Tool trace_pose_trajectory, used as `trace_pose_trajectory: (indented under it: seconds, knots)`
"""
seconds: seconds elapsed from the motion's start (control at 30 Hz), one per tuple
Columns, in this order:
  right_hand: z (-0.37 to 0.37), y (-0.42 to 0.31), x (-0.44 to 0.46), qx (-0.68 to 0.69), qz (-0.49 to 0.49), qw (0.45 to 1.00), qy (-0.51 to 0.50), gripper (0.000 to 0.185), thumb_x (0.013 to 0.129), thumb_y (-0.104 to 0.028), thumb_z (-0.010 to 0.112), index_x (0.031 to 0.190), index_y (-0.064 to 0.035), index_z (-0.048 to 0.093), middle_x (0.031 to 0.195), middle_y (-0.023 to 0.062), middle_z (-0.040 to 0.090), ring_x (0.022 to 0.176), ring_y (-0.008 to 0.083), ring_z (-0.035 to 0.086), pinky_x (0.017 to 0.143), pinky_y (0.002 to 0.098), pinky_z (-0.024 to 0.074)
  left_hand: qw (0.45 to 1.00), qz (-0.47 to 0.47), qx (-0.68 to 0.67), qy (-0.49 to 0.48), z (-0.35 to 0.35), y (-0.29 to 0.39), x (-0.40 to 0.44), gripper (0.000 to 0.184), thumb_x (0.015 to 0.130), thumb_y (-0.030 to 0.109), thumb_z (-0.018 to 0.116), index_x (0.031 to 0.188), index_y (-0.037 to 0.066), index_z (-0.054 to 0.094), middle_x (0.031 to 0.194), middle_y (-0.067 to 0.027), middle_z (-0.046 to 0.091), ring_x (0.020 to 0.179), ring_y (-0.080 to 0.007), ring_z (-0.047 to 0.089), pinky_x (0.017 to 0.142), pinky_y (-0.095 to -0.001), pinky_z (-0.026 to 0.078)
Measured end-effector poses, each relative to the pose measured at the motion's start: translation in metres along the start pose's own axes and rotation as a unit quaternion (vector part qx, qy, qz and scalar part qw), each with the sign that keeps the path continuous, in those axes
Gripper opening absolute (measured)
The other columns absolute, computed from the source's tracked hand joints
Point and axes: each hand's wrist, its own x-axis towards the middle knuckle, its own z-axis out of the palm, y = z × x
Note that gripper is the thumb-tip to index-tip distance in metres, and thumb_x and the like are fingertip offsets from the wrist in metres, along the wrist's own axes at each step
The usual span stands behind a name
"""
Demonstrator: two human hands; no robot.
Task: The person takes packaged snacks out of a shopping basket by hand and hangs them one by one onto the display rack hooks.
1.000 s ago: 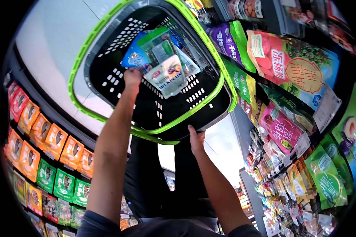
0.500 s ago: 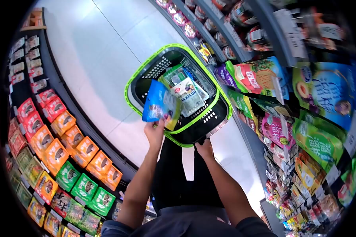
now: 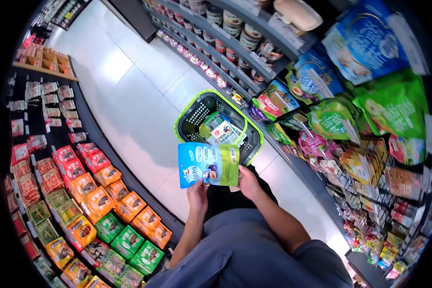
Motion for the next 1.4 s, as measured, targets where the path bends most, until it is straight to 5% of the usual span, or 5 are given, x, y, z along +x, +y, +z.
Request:
trace_pose_trajectory:
  seconds: [0.37,0.8,0.93,1.13,1.4]
  knots:
    - [0.037,-0.079,-0.091,-0.062,-0.094,0.986,-0.125,0.040,0.090,-0.013,0.061,0.126,-0.0003,0.052,0.123,0.0128,0.061,0.111,0.0252,0.061,0.101,0.0419,0.0452,0.953,0.071,0.105,-0.274,0.024,0.068,-0.038,0.021,0.097,0.022,0.057,0.112,0.008,0.061,0.106,-0.0026,0.068,0.091,-0.0111,0.061,0.078,-0.0275,0.045]
    - [0.039,-0.073,-0.149,-0.046,-0.261,0.957,-0.122,0.034,0.084,0.001,0.066,0.117,-0.0026,0.061,0.113,0.0077,0.067,0.101,0.0189,0.064,0.091,0.0325,0.0495,0.950,0.149,0.074,-0.264,0.096,0.079,-0.076,0.032,0.102,0.031,0.046,0.122,0.006,0.050,0.115,-0.0044,0.060,0.098,-0.0109,0.059,0.080,-0.0289,0.047]
    - [0.047,-0.079,-0.180,-0.185,-0.394,0.900,-0.028,0.039,0.079,0.004,0.067,0.118,-0.0024,0.063,0.117,0.0091,0.065,0.109,0.0234,0.061,0.097,0.0340,0.0456,0.933,0.213,0.255,-0.140,0.108,0.066,-0.075,0.037,0.100,0.037,0.049,0.125,0.009,0.046,0.119,-0.0060,0.054,0.107,-0.0153,0.056,0.084,-0.0323,0.047]
    - [0.061,-0.079,-0.229,-0.617,-0.638,0.459,0.035,0.058,0.066,0.000,0.071,0.121,-0.0120,0.062,0.128,0.0144,0.053,0.116,0.0343,0.052,0.095,0.0430,0.0425,0.900,-0.039,-0.012,-0.434,0.156,0.084,-0.128,0.047,0.099,0.040,0.048,0.132,0.006,0.046,0.131,-0.0088,0.055,0.118,-0.0235,0.054,0.099,-0.0409,0.044]
    - [0.053,-0.082,-0.245,-0.656,-0.577,0.487,-0.006,0.059,0.069,-0.009,0.070,0.127,-0.0096,0.058,0.135,0.0159,0.049,0.122,0.0350,0.048,0.101,0.0443,0.0400,0.944,-0.034,0.055,-0.323,0.174,0.073,-0.115,0.040,0.097,0.027,0.050,0.128,0.002,0.049,0.125,-0.0097,0.060,0.113,-0.0238,0.059,0.099,-0.0390,0.045]
